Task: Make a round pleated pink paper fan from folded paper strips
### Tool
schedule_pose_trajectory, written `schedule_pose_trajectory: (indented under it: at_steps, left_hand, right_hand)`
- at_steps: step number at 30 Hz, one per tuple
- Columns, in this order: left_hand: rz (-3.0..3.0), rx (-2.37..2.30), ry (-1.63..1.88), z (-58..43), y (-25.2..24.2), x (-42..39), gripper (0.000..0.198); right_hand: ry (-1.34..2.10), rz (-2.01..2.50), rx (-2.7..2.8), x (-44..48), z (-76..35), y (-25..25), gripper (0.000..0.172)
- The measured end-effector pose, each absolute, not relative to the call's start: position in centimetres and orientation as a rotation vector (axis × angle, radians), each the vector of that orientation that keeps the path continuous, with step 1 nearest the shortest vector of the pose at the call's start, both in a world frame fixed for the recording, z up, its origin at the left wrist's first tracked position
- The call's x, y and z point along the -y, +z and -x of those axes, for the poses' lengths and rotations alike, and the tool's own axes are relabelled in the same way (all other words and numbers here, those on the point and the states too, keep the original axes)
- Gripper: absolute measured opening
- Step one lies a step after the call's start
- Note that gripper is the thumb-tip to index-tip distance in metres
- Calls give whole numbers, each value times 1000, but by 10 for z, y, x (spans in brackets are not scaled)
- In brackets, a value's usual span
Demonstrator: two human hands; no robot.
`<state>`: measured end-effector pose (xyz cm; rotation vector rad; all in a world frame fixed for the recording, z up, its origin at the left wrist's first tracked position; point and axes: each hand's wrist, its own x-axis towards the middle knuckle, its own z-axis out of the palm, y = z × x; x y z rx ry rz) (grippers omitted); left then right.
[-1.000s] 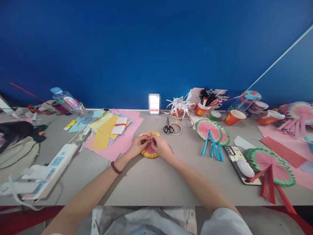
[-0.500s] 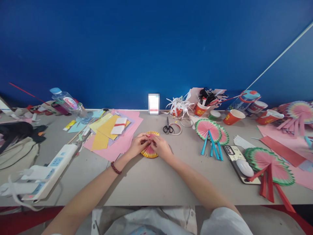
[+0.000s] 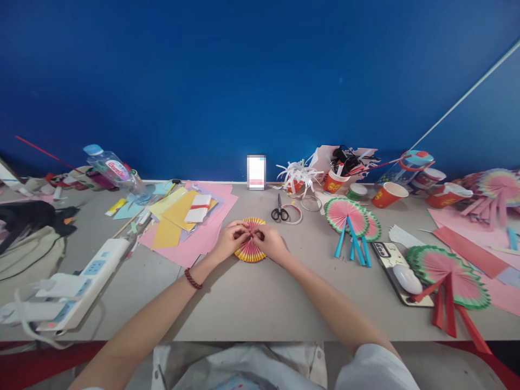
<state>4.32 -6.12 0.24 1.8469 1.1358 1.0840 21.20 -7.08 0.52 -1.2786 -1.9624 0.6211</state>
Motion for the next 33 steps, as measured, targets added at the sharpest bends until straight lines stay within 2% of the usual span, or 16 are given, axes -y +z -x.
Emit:
schedule_pose_trajectory:
  at_steps: [8,20,29,33]
  left_hand:
    - [-1833,-1144,1067,-44,5,61,9]
    - [-1890,-1133,1069,-45,11,67,9]
    - [-1936,-1161,1065,-46,14,69,9]
    - [-1936,-1173,1061,-46,13,68,9]
  right_hand:
    - [764,1253,1879,70,-216,8,11]
    - [579,1301,2040,70,-213,9,10]
    - [795,1318,2056,67,-217,12,16]
    - [844,1330,2042,69,-218,14,13]
